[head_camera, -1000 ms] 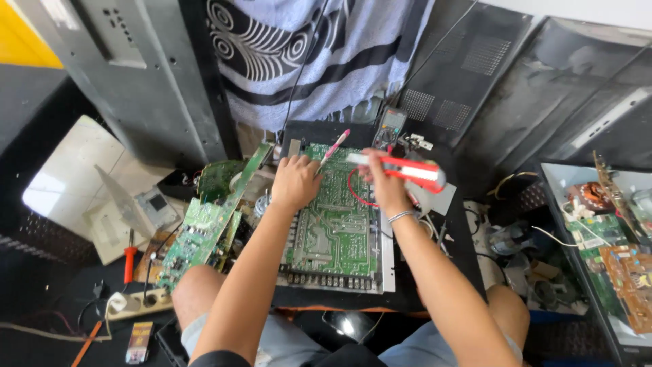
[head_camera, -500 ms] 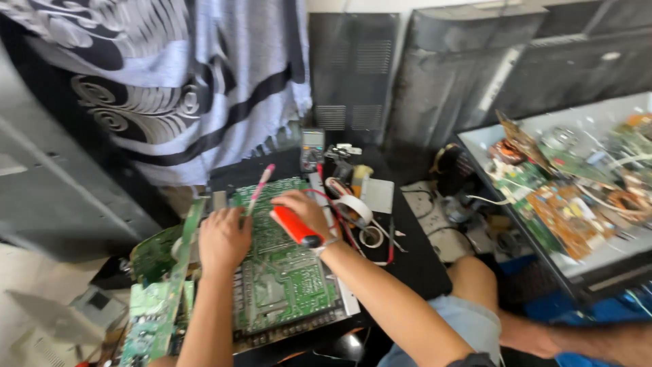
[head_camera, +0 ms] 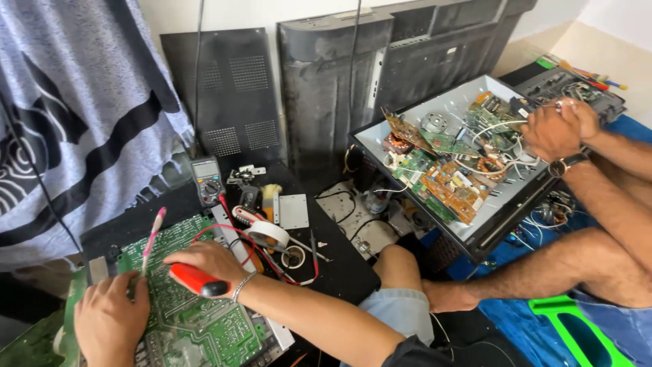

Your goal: Repairing a circuit board by probing components with a multimeter and inspecting with a tool

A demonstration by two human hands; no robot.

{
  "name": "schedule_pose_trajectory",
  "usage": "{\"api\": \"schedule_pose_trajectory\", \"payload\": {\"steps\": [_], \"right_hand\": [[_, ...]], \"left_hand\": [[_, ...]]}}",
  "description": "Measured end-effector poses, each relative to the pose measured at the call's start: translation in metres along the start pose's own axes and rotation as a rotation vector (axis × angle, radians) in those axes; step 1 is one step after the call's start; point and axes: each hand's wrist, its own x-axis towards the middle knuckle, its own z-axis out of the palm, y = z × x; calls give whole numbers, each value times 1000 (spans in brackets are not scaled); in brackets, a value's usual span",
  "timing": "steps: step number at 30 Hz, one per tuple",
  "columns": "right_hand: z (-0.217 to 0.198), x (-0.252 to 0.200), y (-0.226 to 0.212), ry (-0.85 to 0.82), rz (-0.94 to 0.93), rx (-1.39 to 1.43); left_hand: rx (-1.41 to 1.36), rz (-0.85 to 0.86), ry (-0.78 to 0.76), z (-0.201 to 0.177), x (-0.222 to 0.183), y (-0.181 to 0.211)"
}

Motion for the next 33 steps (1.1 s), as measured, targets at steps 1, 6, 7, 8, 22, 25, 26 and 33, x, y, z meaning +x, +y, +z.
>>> {"api": "schedule_pose_trajectory", "payload": {"steps": [1,6,7,8,22,25,26,33], "right_hand": [[-6,1,-9,2,10,-5],[0,-1,-7,17,19,-7],[-5,1,-12,20,24,-6],[-10,2,-18,-13,59,-9],[24,2,18,123,-139,13],[17,8,2,39,-139,27],[13,9,5,75,-79,70],[11,3,-2,106,-69,142]], "left_hand": [[-9,7,-4,1,-1,1],[12,-15,-34,2,-3,-2],[12,-10,-37,3,-3,0],[26,-6,-18,4,-3,1],[-132,-22,31,-28,12,3],[-226,-37,29,-31,15,4],[-233,-37,6,-29,14,2],[-237,-12,-6,-24,14,7]]}}
